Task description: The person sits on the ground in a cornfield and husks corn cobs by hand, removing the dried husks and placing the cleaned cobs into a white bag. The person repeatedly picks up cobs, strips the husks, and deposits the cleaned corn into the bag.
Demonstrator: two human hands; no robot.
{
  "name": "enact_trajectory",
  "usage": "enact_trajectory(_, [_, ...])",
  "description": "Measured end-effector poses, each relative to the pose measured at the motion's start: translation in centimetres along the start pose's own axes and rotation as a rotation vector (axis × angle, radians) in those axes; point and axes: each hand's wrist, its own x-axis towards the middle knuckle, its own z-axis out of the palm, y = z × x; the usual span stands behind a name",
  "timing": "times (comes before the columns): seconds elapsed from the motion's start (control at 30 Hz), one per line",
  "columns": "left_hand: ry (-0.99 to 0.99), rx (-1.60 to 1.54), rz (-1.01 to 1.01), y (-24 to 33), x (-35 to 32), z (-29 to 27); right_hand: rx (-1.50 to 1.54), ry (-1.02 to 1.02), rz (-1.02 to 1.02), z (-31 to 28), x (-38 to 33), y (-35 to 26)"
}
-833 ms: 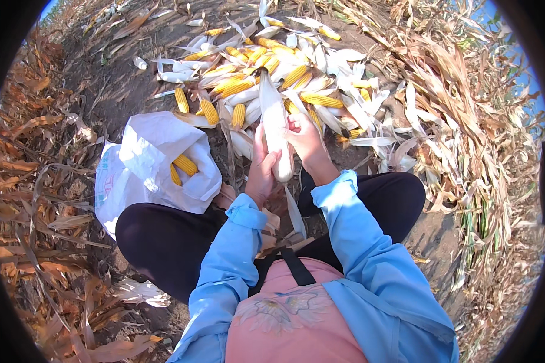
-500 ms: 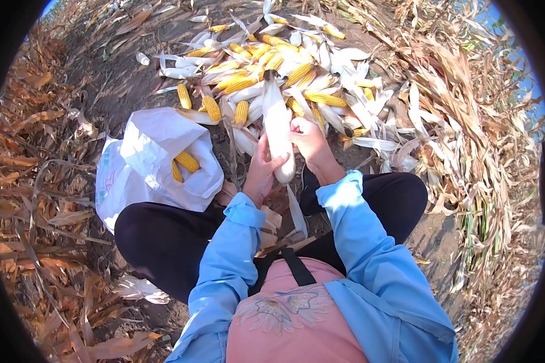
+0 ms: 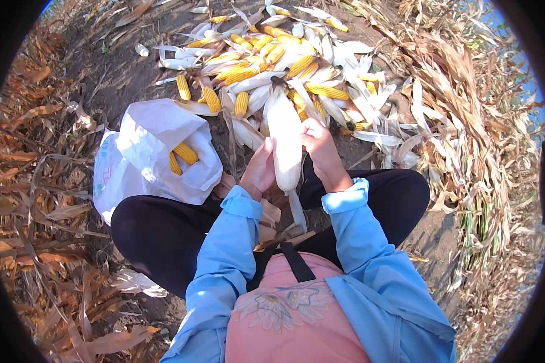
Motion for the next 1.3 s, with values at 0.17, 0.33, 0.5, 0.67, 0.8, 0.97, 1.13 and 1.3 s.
enact_trajectory(0.17, [0.004, -0.021, -0.029, -0.4, 0.3, -0.3, 0.122, 0.042, 0.055, 0.0, -1.0, 0.0])
enact_trajectory(0.33, [0.017, -0.084, -0.082, -0.3, 0.4, 1.1, 0.182, 0.094, 0.045, 0.3, -1.4, 0.1])
enact_trajectory(0.5, [-0.057, -0.152, -0.122, 0.1, 0.5, 1.0, 0.401, 0.082, 0.021, -0.1, -1.7, 0.2])
enact_trajectory(0.67, [-0.025, -0.192, -0.038, 0.4, 0.4, 2.4, 0.588, 0.008, -0.090, -0.4, -2.4, -0.3])
enact_trajectory(0.8, [0.070, -0.269, 0.026, 0.3, 0.8, 1.3, 0.703, 0.074, -0.124, -0.6, -2.6, -0.4])
enact_trajectory(0.97, [0.186, -0.285, 0.114, 0.0, 1.3, -0.9, 0.824, -0.156, 0.019, 0.4, -3.2, -0.5])
enact_trajectory(1.13, [0.214, -0.163, 0.220, -0.3, 2.0, -2.9, 0.389, -0.137, 0.126, 1.9, -4.6, 0.6])
enact_trajectory(1.3, [0.322, -0.117, 0.315, -0.6, 2.2, -2.1, 0.326, -0.085, 0.045, 2.1, -4.4, 0.3])
